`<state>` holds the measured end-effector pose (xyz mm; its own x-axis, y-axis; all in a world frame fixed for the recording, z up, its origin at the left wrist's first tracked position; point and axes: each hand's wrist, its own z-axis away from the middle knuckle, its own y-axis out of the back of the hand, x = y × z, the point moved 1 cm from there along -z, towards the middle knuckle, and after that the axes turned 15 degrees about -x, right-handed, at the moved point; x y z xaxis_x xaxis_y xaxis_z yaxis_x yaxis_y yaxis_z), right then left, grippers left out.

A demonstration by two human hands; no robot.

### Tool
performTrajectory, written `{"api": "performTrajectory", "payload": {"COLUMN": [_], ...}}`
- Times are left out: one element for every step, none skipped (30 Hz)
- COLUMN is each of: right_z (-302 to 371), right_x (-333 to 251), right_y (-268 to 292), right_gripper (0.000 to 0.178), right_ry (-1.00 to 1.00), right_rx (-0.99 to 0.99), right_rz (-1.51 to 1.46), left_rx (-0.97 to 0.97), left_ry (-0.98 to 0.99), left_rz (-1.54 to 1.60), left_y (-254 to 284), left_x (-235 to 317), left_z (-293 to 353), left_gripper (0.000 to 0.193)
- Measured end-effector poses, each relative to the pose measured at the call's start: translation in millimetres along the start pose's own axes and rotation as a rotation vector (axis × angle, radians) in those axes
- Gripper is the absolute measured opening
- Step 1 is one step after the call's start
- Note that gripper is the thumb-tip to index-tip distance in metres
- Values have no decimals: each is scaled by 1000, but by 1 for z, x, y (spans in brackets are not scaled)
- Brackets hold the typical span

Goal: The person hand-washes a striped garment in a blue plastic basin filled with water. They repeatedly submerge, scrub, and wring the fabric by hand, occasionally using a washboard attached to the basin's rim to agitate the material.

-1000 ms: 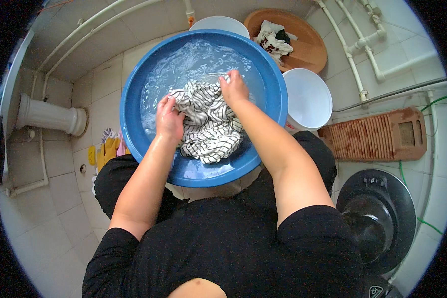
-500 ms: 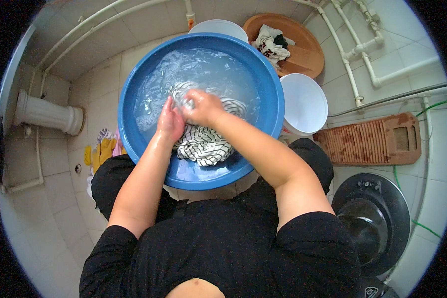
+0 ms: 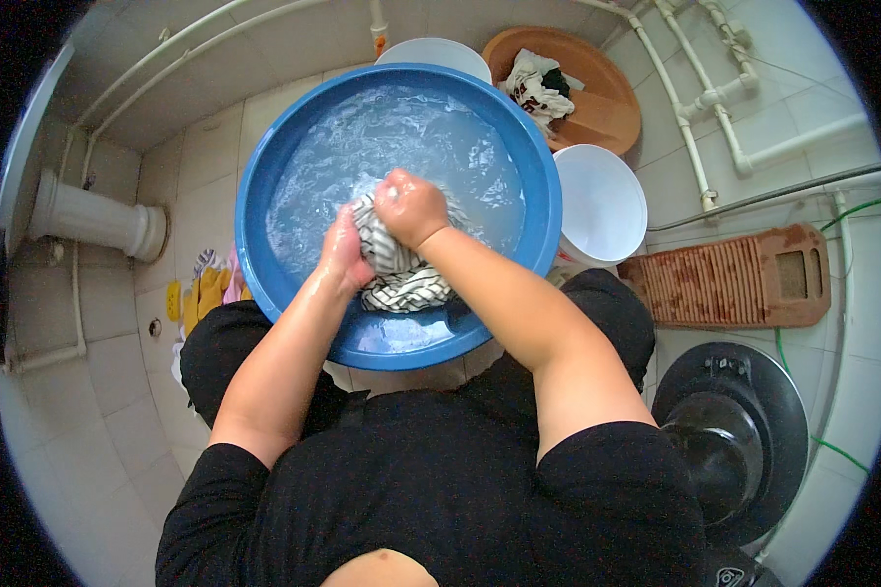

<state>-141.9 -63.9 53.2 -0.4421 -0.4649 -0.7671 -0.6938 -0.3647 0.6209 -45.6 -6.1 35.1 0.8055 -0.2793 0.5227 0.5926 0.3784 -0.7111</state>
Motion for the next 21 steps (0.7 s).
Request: {"api": "performTrajectory", "payload": {"right_z": [-2, -4, -6, -9, -12, -16, -19, -22, -22, -22, -26, -29, -30, -29, -28, -28, -29, -30, -32, -33, -33], "right_x": [6, 12, 18, 24, 31, 42, 49, 55, 58, 51, 41, 31, 24, 18, 5, -13, -32, -49, -55, -59, -61], "right_y": [2, 3, 4, 4, 5, 8, 17, 27, 38, 51, 61, 70, 74, 73, 73, 73, 74, 78, 81, 83, 85], "right_gripper": [22, 22, 24, 25, 26, 33, 35, 37, 39, 42, 42, 41, 40, 38, 37, 36, 35, 31, 30, 29, 29], "right_ry": [-120, -239, -256, -272, -288, -334, -318, -302, -284, -255, -281, -309, -341, -220, -101, 25, 151, 152, 122, 93, 61], "right_rx": [-44, -88, -100, -113, -126, -142, -124, -106, -87, -137, -307, -476, -641, -658, -667, -681, -693, -763, -770, -777, -779], "right_rz": [-20, -40, -75, -110, -146, -146, -91, -36, 22, 82, 99, 116, 130, 72, 36, -1, -40, 43, -18, -79, -136], "left_rx": [-40, -53, -30, -8, 15, 32, 117, 138, 156, 168, 170, 220, 267, 210, 145, -22, -212, -284, -347, -372, -403], "left_ry": [21, 38, -32, -102, -172, -277, -396, -479, -565, -643, -656, -757, -852, -839, -820, -921, -904, -633, -370, -247, -125], "left_rz": [46, 34, -52, -137, -222, -399, -476, -527, -577, -614, -723, -919, -1119, -1329, -1538, -1755, -1829, -1716, -1585, -1642, -1696], "left_y": [-3, -4, -9, -13, -14, -2, -3, -2, 3, 13, 36, 32, 22, 8, -11, -21, -16, -24, -33, -39, -44], "left_x": [-1, 2, 7, 11, 14, 17, 23, 31, 39, 45, 49, 52, 56, 57, 59, 59, 52, 50, 52, 58, 65], "left_z": [2, 5, 8, 9, 8, 1, 0, 1, 2, -2, -10, -7, 0, 9, 19, 24, 20, 29, 39, 43, 47], "left_gripper": [32, 27, 27, 27, 27, 30, 31, 31, 31, 30, 26, 27, 30, 36, 42, 48, 49, 46, 43, 41, 40]}}
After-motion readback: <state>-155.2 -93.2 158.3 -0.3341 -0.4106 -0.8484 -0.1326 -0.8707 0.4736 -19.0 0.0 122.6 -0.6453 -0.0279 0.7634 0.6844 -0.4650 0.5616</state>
